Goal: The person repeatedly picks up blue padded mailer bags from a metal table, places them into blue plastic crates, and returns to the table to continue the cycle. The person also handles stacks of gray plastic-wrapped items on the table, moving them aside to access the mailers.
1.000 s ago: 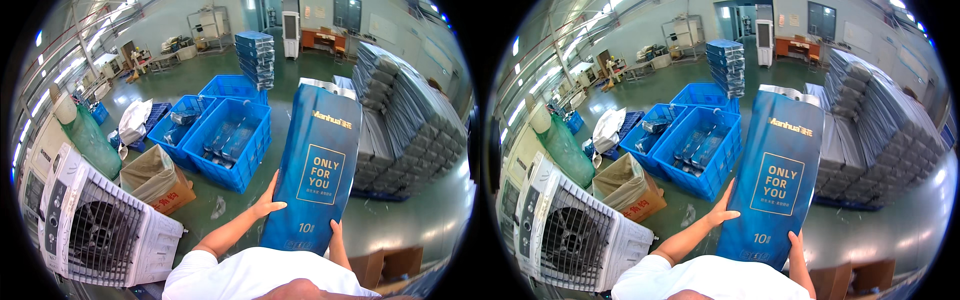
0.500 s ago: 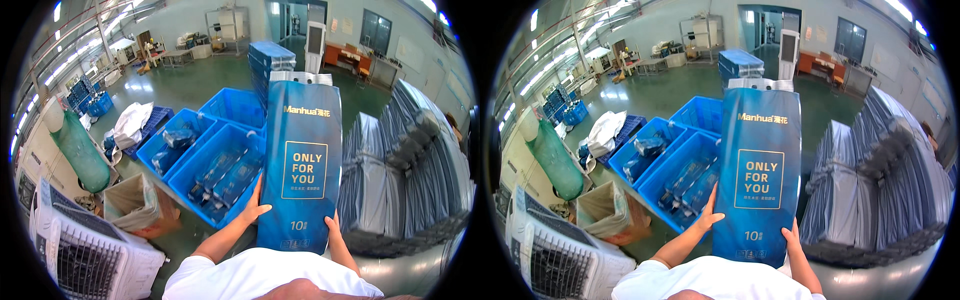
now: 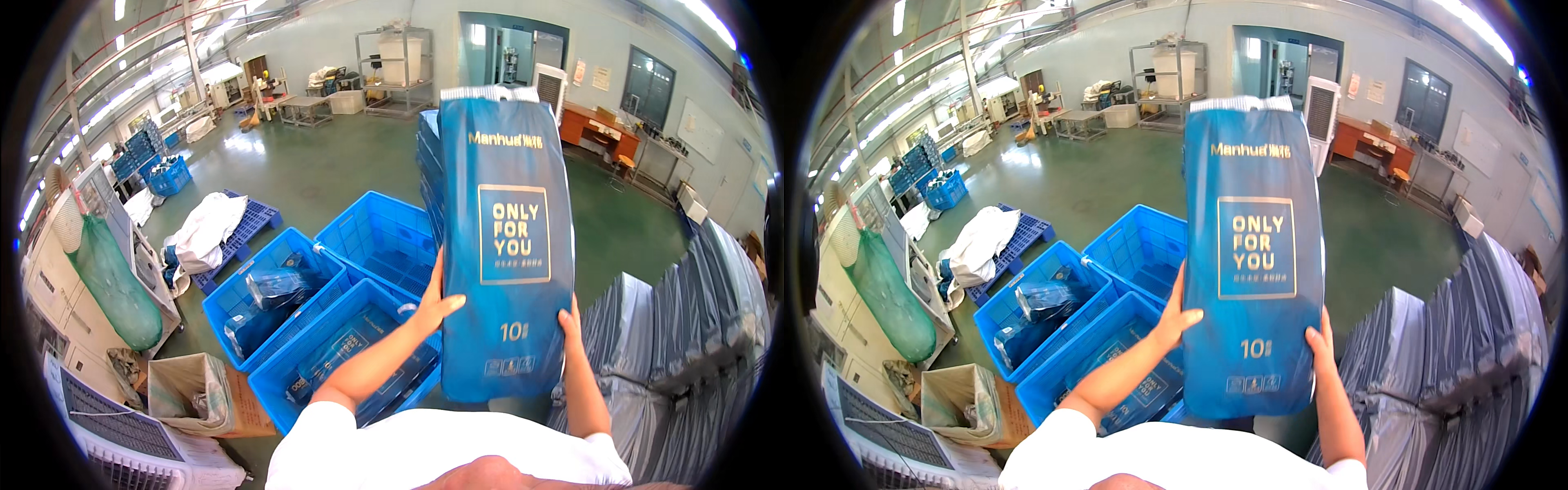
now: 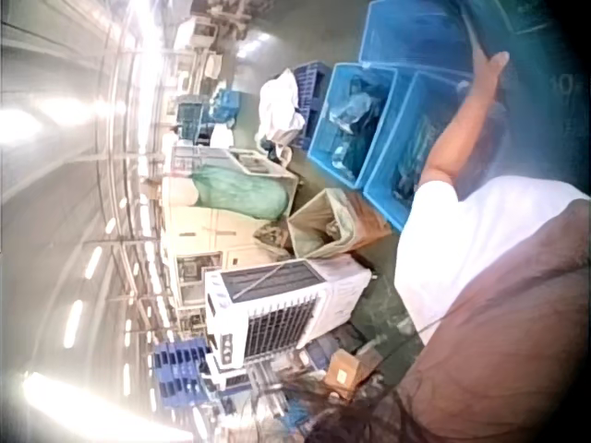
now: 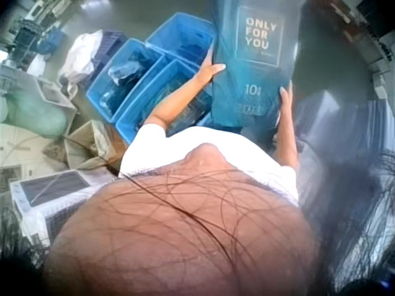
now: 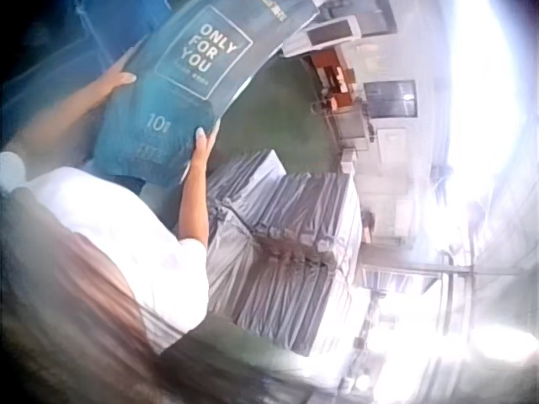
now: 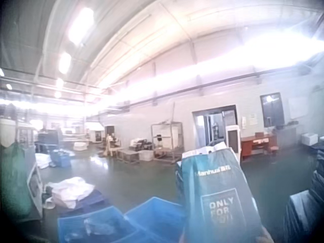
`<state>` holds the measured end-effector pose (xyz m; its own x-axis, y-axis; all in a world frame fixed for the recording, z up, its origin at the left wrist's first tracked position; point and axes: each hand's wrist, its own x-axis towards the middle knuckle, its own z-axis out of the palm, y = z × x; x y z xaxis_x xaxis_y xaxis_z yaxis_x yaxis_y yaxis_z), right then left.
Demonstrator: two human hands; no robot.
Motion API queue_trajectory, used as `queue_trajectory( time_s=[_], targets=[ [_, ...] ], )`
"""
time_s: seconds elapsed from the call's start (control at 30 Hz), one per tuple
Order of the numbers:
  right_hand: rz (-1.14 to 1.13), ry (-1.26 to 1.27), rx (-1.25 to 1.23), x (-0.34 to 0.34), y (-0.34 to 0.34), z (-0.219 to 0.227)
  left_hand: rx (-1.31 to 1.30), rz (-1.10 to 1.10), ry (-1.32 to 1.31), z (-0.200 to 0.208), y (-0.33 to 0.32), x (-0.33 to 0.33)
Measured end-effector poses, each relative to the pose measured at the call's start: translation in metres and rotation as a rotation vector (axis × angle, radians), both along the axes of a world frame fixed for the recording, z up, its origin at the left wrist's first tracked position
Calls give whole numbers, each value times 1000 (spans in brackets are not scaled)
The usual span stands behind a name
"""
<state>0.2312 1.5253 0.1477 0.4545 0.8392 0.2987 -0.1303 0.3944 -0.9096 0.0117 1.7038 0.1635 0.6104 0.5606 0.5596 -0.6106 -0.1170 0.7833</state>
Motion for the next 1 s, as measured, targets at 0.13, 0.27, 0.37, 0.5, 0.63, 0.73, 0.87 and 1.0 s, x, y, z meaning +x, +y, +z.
queue_trajectory(
  time_s=[0.13,0.27,0.37,0.5,0.63,0.73,0.87,1.0],
  targets=[
    [104,-85,35,103,137,56,-30,50,-39,58,113,86],
    [178,27,-38,188,279,119,-110,48,-45,115,241,168],
    [322,240,-201,237,376,159,-238,101,8,147,337,218],
    [396,291,-353,258,460,190,-390,100,114,162,424,251],
    [533,347,-421,281,526,144,-391,395,242,114,485,262],
    [589,346,-319,315,557,98,-551,437,231,76,501,275],
    [651,370,-382,326,556,76,-618,230,144,60,455,255],
    [246,403,-257,366,542,-53,-154,780,554,-74,408,186]
  ],
)
